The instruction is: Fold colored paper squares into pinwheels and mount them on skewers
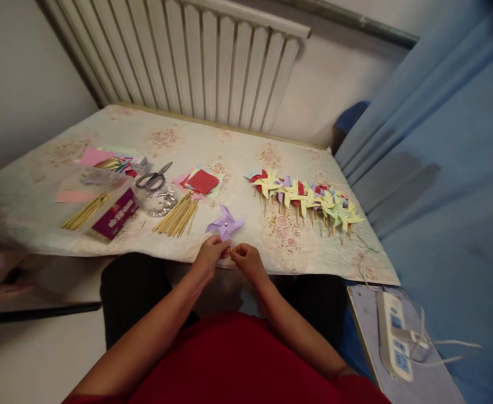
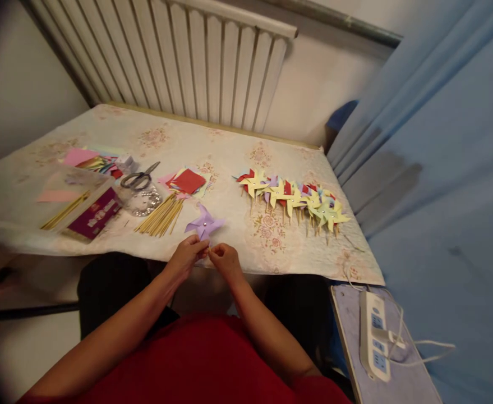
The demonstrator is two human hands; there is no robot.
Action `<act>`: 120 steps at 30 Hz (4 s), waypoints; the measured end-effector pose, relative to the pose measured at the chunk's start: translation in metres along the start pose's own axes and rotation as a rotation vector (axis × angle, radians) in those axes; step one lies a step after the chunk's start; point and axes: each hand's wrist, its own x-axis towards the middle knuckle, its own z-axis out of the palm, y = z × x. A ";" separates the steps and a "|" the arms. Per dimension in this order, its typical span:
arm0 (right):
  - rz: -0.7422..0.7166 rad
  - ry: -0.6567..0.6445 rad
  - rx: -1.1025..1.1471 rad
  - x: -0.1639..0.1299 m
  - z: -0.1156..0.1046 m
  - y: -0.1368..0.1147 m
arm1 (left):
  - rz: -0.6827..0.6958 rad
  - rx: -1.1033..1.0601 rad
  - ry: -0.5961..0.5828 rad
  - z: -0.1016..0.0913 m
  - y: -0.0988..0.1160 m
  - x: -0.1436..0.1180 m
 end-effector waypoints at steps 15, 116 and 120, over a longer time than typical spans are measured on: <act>-0.005 0.226 0.001 0.017 -0.046 0.022 | 0.002 0.256 -0.074 0.012 -0.017 0.038; 0.067 1.053 -0.211 0.071 -0.196 0.112 | 0.763 1.489 -0.037 0.012 -0.056 0.069; 0.058 1.009 -0.215 0.064 -0.186 0.111 | 0.710 1.466 -0.044 0.010 -0.056 0.066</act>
